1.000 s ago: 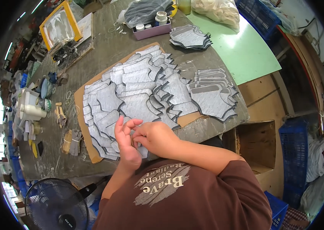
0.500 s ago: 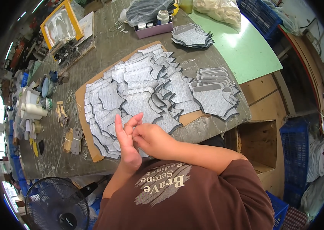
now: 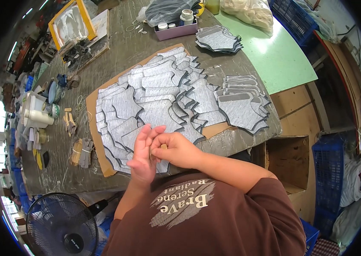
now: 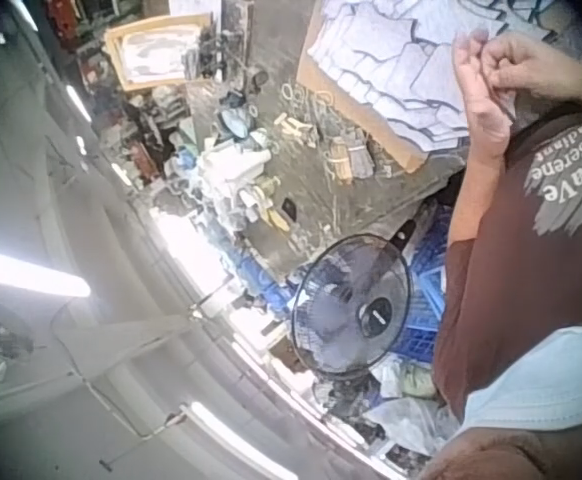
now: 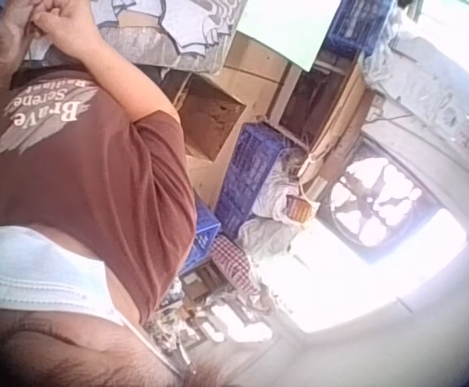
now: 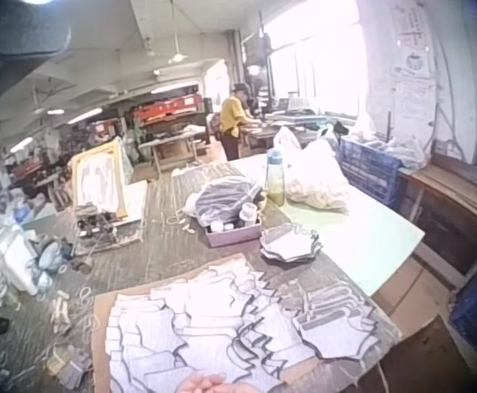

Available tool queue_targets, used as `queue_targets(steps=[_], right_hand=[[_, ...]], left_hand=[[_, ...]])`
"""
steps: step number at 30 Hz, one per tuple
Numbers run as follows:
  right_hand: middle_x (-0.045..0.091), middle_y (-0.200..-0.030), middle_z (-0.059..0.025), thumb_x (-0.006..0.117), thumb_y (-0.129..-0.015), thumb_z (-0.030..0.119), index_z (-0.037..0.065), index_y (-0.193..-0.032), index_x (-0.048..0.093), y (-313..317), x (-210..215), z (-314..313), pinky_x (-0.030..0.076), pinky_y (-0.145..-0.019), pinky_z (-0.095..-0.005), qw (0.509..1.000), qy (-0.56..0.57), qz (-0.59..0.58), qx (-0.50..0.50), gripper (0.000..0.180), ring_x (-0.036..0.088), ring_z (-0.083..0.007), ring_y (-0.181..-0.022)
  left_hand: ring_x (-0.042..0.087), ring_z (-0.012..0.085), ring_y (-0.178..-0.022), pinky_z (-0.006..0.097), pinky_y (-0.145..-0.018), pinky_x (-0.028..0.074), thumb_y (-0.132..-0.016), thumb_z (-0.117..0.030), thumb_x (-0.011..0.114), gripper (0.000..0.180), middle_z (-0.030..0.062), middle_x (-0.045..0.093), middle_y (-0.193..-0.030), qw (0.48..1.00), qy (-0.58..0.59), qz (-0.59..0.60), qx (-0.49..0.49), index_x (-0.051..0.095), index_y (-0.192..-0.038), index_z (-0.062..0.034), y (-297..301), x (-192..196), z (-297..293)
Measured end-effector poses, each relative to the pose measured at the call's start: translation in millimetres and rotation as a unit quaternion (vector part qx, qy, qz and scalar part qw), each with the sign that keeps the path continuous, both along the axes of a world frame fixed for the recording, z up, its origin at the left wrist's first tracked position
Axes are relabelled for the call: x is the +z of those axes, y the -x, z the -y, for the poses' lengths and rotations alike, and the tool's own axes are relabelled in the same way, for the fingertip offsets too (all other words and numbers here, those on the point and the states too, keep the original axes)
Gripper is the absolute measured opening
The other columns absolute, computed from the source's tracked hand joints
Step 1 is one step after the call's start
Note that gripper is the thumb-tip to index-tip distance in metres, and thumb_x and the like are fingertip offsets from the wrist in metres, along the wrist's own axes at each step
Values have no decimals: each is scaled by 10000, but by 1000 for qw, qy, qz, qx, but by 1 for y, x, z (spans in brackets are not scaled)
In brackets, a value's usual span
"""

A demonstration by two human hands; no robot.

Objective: The recorder is counting, stacking, and bagging cut material shoe components in a manufacturing facility.

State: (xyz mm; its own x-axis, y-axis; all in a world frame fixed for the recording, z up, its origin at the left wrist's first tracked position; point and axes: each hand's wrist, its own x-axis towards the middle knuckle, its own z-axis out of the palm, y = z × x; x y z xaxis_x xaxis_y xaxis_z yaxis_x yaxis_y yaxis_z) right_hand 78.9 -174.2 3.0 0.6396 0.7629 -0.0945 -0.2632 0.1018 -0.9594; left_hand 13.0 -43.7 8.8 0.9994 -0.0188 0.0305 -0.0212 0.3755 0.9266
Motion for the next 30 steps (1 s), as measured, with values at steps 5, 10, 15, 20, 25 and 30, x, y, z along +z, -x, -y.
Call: queue_targets(steps=[5,10,15,20,25,30], right_hand=[[479,-640,50,481,-916,141,76,-848,524,0,-3,3,297,-477,-204,980,-38,-187,56,104,369,-27,-534],[514,-729,-6,451,-916,117,68,-819,496,3,-13,-6,298,-472,-208,986,-50,-159,-8,117,368,-41,-533],[533,-802,-48,425,-832,-17,51,-814,476,-33,-7,0,316,-471,-201,932,-204,-250,-167,87,426,-63,-574],[531,-805,-52,571,-801,99,100,-932,561,-18,-9,-12,444,-501,-302,812,170,544,-125,131,540,-146,-560],[473,-744,-20,634,-766,225,167,-1006,665,-8,-39,-25,434,-456,-316,707,255,653,-91,249,542,-169,-522],[474,-751,-15,632,-766,223,169,-1009,672,-7,-40,-25,424,-453,-303,696,264,663,-85,252,533,-159,-517]], left_hand=[[522,174,-952,254,-727,440,-884,-114,578,167,160,535,-1245,986,-161,26,45,602,-1030,-35,6,-2,-21],[530,206,-863,253,-601,450,-722,18,689,136,94,611,-964,890,-408,154,131,594,-797,-44,12,0,-29],[489,79,-617,186,-536,377,-827,-12,635,65,27,585,-778,921,-205,-42,328,577,-841,-37,31,-27,-76],[500,50,-566,174,-494,380,-842,-10,612,36,8,571,-695,943,-169,-124,260,585,-864,-17,12,-13,-98],[532,51,-575,177,-498,401,-824,-12,630,38,3,600,-711,938,-204,-179,215,615,-859,-12,-2,-10,-98],[534,51,-569,182,-523,430,-824,-10,631,35,2,598,-708,927,-228,-195,226,618,-856,-9,-3,-12,-97]])
